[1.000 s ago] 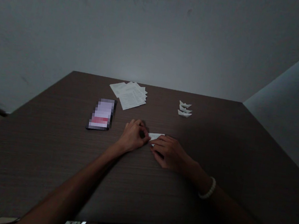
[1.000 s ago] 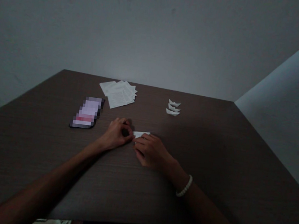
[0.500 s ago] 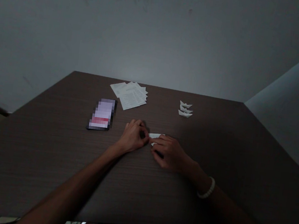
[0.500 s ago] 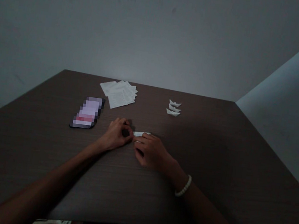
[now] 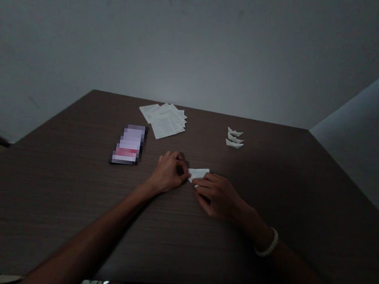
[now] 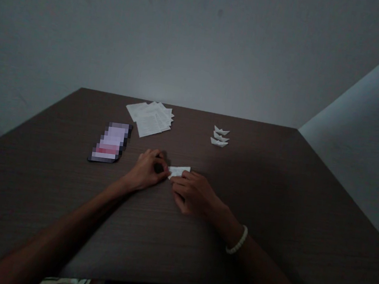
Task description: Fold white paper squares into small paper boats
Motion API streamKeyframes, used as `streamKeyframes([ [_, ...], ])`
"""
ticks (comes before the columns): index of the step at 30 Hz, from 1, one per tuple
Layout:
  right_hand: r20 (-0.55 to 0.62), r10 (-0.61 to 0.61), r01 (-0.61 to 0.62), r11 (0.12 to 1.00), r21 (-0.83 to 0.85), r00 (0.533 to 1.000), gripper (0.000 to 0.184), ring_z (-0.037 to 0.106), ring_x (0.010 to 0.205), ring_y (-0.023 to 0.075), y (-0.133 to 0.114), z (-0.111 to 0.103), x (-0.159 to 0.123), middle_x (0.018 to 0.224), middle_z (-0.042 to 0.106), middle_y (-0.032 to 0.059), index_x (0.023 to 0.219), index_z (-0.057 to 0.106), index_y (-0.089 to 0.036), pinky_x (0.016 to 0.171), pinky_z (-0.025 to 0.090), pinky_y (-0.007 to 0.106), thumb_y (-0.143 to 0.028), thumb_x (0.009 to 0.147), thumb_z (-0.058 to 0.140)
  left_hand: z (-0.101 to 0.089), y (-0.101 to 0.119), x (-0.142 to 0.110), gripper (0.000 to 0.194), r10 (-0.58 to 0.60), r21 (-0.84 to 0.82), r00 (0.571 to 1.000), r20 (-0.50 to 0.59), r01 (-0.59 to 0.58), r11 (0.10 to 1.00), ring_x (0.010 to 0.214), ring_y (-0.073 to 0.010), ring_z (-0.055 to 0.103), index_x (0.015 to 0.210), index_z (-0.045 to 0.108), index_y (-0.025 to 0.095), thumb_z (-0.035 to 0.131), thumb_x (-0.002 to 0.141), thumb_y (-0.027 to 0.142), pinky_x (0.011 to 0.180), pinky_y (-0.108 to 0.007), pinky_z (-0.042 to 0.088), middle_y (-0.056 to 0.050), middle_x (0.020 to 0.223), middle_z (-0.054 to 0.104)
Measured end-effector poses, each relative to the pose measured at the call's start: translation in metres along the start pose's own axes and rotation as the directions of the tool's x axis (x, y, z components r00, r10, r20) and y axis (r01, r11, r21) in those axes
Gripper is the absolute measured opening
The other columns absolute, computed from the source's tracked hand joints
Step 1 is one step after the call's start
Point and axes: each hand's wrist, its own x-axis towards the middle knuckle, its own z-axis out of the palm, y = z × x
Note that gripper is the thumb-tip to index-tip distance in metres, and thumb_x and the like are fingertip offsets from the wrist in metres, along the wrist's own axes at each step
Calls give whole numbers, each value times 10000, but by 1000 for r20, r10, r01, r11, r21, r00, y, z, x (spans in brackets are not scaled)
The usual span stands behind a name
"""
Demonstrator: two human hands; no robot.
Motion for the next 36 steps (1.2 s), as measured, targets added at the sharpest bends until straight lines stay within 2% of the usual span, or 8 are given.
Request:
streamKeyframes([
  [7,34,34,-34,999,8,999,108,508,823,181,-5,-7,-12,977,668,29,762,573,-191,739,421,321,-109,825,542,-1,0,0,105,4,-3,1000,24,-3,1000,969,-252,498,735,713,230,687,759,329,837,-402,379,-40,981,591],
  [12,15,28,-27,1000,-10,1000,113,502,798,188,-6,-5,-18,956,674,39,791,605,-204,712,424,325,-115,829,546,-2,0,-1,105,-1,-5,1000,20,2,1000,967,-253,500,730,707,225,687,756,325,843,-411,382,-39,981,592],
  [15,-26,23,-22,1000,15,999,120,508,791,187,-4,-4,-19,923,681,33,837,639,-214,712,430,322,-128,830,556,-1,-1,-1,100,0,-2,1000,14,0,1000,966,-252,501,727,711,225,684,758,316,840,-409,385,-43,991,596],
  [20,-140,73,-70,997,27,987,165,528,888,197,0,-2,-16,955,669,44,958,663,-205,788,446,333,-148,854,548,-1,-1,0,117,11,8,1000,17,-11,1000,953,-256,506,725,710,228,683,760,336,817,-415,391,-48,981,599],
  [25,-208,97,-100,995,-6,973,151,538,882,198,4,1,-14,931,648,60,956,666,-193,809,445,349,-165,862,551,-2,0,-1,121,9,-3,1000,9,-9,1000,954,-251,507,713,702,223,679,760,332,820,-412,390,-44,989,605],
  [27,-203,105,-116,992,-42,974,153,541,882,207,5,0,-12,942,649,69,969,667,-193,806,443,362,-179,863,557,-2,1,-1,125,2,-2,1000,11,-2,1000,963,-252,506,706,701,222,681,756,335,826,-409,389,-43,995,606],
  [32,-82,51,-58,994,-88,995,223,542,1052,247,7,-1,-7,1150,628,95,1060,659,-199,882,439,406,-182,854,573,-2,1,-1,115,1,-2,1000,8,-1,1000,954,-249,505,720,705,235,671,761,337,815,-397,384,-36,993,609],
  [36,-64,31,-35,998,-50,997,259,562,1055,238,8,3,-7,1150,641,96,1087,656,-198,880,466,403,-155,853,556,-1,1,-1,113,-4,-3,1000,5,4,1000,949,-247,504,718,704,233,671,763,331,819,-392,380,-36,979,608],
])
